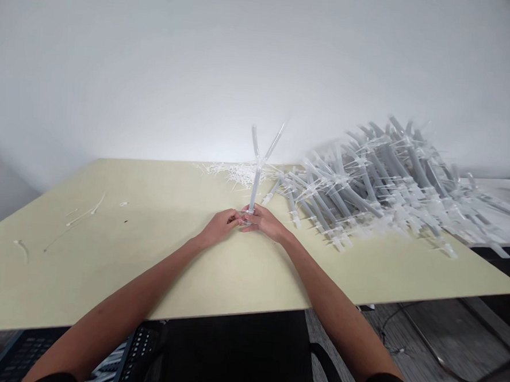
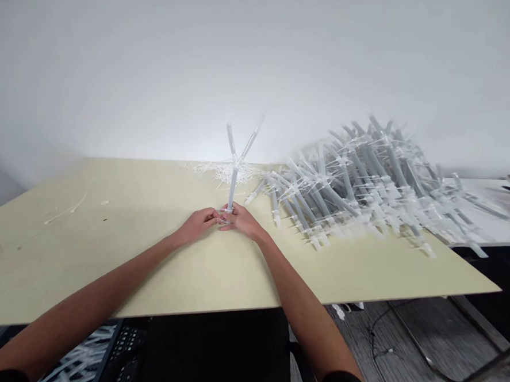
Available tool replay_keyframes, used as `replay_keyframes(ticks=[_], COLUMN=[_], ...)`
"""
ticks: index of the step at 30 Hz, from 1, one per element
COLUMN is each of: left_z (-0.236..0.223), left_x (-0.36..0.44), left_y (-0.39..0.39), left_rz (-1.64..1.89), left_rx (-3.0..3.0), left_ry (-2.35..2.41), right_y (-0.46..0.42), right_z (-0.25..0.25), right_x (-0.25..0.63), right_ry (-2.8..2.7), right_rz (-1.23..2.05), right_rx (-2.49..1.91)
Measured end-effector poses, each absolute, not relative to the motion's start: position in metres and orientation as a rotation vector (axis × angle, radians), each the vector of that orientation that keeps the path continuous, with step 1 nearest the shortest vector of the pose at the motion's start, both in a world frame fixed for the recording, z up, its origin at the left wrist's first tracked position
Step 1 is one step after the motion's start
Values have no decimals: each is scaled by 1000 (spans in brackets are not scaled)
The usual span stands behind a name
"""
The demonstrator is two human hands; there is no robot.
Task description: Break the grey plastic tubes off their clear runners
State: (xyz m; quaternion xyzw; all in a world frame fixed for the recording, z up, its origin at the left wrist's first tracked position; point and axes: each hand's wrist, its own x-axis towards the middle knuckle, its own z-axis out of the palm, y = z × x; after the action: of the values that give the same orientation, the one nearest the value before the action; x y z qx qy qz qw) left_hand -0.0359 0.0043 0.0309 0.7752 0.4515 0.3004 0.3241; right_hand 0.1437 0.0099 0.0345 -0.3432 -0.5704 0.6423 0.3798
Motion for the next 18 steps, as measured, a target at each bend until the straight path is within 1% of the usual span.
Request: replay_keyframes(ticks=[18], left_z=[22], left_x=[-35], left_y=[9], left_rz=[822], left_rx=[1998], left_ry=[1215], right_y=[11], right_z=[33], right_x=[142], right_ry=[-1451], right_rz=[1595], right_rx=[-950])
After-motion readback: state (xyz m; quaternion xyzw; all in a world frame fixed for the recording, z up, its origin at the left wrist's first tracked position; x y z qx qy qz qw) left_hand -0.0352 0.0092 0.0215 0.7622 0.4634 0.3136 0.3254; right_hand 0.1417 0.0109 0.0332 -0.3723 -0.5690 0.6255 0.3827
